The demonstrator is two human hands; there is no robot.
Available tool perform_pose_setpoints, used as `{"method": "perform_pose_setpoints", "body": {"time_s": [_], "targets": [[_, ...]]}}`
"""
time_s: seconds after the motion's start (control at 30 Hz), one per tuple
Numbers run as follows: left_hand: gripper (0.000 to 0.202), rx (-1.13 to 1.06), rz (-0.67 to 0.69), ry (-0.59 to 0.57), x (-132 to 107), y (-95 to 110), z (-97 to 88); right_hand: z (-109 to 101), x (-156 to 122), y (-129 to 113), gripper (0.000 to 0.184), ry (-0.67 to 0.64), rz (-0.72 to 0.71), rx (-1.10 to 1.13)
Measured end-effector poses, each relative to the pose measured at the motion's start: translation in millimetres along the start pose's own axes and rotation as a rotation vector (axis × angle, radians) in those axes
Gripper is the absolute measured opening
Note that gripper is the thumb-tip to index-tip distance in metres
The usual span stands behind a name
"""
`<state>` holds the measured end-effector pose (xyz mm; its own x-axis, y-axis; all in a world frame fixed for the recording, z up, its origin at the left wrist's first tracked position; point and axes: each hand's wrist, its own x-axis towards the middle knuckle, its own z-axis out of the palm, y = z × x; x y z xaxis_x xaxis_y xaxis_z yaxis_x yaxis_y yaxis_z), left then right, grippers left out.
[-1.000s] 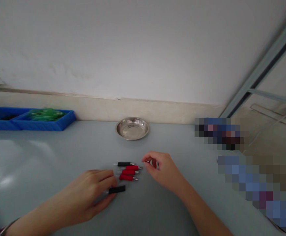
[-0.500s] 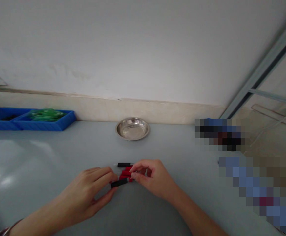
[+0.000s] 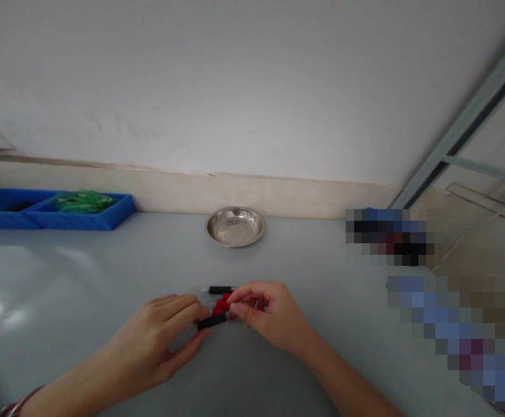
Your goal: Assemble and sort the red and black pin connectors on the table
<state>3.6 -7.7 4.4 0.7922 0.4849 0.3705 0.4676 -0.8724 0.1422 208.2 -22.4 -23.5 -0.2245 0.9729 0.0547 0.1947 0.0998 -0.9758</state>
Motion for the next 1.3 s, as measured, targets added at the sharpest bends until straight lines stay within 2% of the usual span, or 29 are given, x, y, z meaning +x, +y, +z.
{"method": "perform_pose_setpoints", "body": {"time_s": [0.8, 1.3], "targets": [[0.009, -0.009, -0.021, -0.02, -0.9, -1.8, 2.6, 3.5, -2.5, -3.2, 0.013, -0.026, -0.029, -0.045], [0.013, -0.015, -0.005, -0.033, -0.8, -1.9, 2.1, 5.5, -2.7, 0.4, 0.012, 0.02, -0.044, -0.103]]}}
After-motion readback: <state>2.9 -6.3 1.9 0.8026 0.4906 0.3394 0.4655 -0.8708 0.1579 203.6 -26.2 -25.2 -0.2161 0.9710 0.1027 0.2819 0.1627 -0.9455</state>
